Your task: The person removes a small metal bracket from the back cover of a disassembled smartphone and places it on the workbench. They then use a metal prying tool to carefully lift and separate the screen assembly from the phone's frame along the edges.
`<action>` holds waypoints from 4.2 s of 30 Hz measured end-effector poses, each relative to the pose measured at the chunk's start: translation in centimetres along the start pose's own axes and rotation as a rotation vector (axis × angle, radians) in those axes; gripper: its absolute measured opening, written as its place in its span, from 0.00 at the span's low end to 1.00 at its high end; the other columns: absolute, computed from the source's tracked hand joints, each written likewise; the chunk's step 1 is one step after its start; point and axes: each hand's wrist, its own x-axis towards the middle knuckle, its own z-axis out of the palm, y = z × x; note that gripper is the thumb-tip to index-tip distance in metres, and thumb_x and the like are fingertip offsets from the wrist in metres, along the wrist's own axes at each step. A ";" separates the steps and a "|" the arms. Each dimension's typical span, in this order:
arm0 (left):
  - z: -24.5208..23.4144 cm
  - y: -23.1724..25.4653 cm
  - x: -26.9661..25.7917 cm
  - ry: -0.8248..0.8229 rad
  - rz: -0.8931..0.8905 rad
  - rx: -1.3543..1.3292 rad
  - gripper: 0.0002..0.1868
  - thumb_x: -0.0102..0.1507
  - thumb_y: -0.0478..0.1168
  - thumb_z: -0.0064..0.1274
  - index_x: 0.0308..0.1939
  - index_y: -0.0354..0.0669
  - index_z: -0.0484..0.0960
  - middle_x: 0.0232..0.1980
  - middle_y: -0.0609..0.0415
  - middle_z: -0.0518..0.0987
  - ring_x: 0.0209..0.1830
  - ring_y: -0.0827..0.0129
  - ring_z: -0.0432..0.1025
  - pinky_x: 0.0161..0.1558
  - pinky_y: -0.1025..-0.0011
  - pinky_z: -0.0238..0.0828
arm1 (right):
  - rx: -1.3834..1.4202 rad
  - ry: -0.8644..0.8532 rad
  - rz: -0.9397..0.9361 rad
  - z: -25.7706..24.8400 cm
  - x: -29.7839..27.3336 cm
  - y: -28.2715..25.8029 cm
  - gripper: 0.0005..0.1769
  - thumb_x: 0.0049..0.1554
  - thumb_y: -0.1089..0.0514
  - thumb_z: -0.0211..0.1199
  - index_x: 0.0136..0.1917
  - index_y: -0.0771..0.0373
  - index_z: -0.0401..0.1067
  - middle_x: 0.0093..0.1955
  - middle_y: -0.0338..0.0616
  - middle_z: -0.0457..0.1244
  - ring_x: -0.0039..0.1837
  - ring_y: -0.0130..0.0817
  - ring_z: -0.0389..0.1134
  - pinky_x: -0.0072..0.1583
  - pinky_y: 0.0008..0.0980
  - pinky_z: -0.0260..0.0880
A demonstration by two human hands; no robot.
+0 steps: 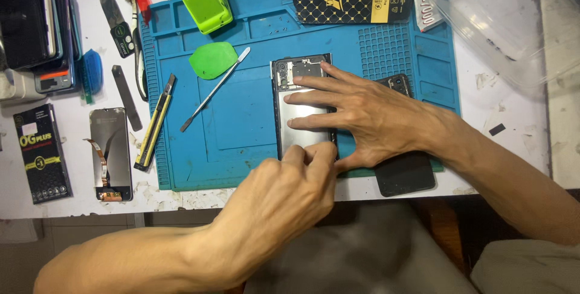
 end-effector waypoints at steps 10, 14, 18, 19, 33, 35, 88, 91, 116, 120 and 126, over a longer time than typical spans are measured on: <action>-0.3 -0.4 -0.5 -0.040 0.009 -0.088 0.09 0.67 0.32 0.49 0.39 0.55 0.78 0.36 0.56 0.70 0.23 0.70 0.66 0.13 0.71 0.59 | -0.016 -0.011 -0.002 0.2 -0.4 0.2 0.52 0.48 0.26 0.76 0.74 0.55 0.66 0.81 0.55 0.55 0.85 0.55 0.48 0.81 0.67 0.42; 0.2 -0.6 -1.3 -0.087 -0.014 -0.087 0.09 0.64 0.32 0.52 0.36 0.56 0.77 0.35 0.58 0.69 0.24 0.70 0.68 0.12 0.72 0.62 | -0.009 0.014 -0.003 0.1 0.0 0.0 0.49 0.51 0.24 0.72 0.73 0.55 0.68 0.79 0.54 0.57 0.84 0.55 0.50 0.80 0.69 0.45; 1.0 -2.0 -2.3 -0.021 -0.062 -0.130 0.14 0.74 0.43 0.49 0.31 0.55 0.75 0.29 0.61 0.70 0.20 0.68 0.70 0.12 0.67 0.59 | 0.110 0.027 0.030 0.0 -0.4 0.1 0.50 0.45 0.28 0.81 0.73 0.50 0.68 0.80 0.50 0.56 0.85 0.56 0.50 0.80 0.74 0.45; 0.8 -2.8 -2.6 -0.017 -0.055 -0.128 0.14 0.74 0.43 0.49 0.31 0.55 0.75 0.29 0.61 0.70 0.20 0.68 0.70 0.12 0.67 0.59 | 0.106 0.031 0.036 -0.2 -0.2 0.0 0.50 0.45 0.28 0.81 0.73 0.50 0.68 0.80 0.50 0.56 0.85 0.56 0.50 0.80 0.74 0.45; 6.0 -5.6 -3.2 0.160 -0.224 -0.342 0.16 0.76 0.53 0.47 0.40 0.49 0.71 0.35 0.58 0.72 0.25 0.63 0.72 0.13 0.63 0.60 | 0.432 0.224 0.098 -0.5 0.6 -0.2 0.11 0.55 0.62 0.72 0.52 0.65 0.80 0.50 0.49 0.74 0.55 0.40 0.77 0.76 0.57 0.67; 6.2 -6.2 -3.0 0.219 -0.246 -0.378 0.14 0.75 0.51 0.48 0.40 0.49 0.73 0.32 0.59 0.72 0.25 0.63 0.74 0.17 0.66 0.65 | 0.429 0.217 0.186 -1.1 0.9 -0.5 0.07 0.57 0.62 0.70 0.50 0.60 0.82 0.48 0.43 0.76 0.55 0.41 0.78 0.73 0.59 0.67; 3.4 -3.9 -2.3 0.121 0.084 -0.528 0.09 0.74 0.38 0.52 0.39 0.47 0.72 0.35 0.57 0.69 0.28 0.62 0.67 0.19 0.61 0.60 | 0.095 0.103 0.081 0.2 -1.7 1.4 0.49 0.48 0.37 0.81 0.74 0.58 0.66 0.80 0.57 0.56 0.84 0.60 0.50 0.80 0.66 0.53; 3.3 -3.8 -2.4 0.125 0.089 -0.502 0.07 0.72 0.35 0.52 0.40 0.49 0.73 0.36 0.58 0.69 0.29 0.63 0.67 0.19 0.64 0.61 | 0.101 0.109 0.083 0.3 -1.7 1.4 0.49 0.48 0.36 0.81 0.74 0.58 0.66 0.80 0.56 0.56 0.85 0.60 0.50 0.80 0.67 0.53; -0.5 1.0 1.3 0.012 0.111 -0.088 0.08 0.63 0.29 0.50 0.37 0.48 0.81 0.39 0.56 0.71 0.23 0.72 0.66 0.13 0.73 0.59 | 0.106 0.119 0.063 0.3 -2.0 1.5 0.45 0.51 0.42 0.81 0.74 0.58 0.66 0.81 0.56 0.55 0.85 0.58 0.48 0.81 0.64 0.54; -1.0 1.0 1.5 -0.006 0.048 -0.071 0.10 0.64 0.31 0.50 0.34 0.55 0.76 0.43 0.55 0.70 0.22 0.75 0.66 0.14 0.74 0.61 | 0.098 0.119 0.043 0.6 -2.0 1.8 0.42 0.53 0.48 0.79 0.75 0.57 0.65 0.80 0.56 0.55 0.85 0.58 0.49 0.81 0.63 0.55; -0.8 1.1 1.7 -0.029 0.053 0.025 0.11 0.63 0.26 0.48 0.34 0.46 0.81 0.38 0.57 0.68 0.22 0.75 0.62 0.13 0.76 0.59 | 0.092 0.114 0.042 0.5 -2.1 1.8 0.40 0.55 0.50 0.75 0.76 0.57 0.64 0.81 0.57 0.54 0.86 0.58 0.48 0.81 0.63 0.55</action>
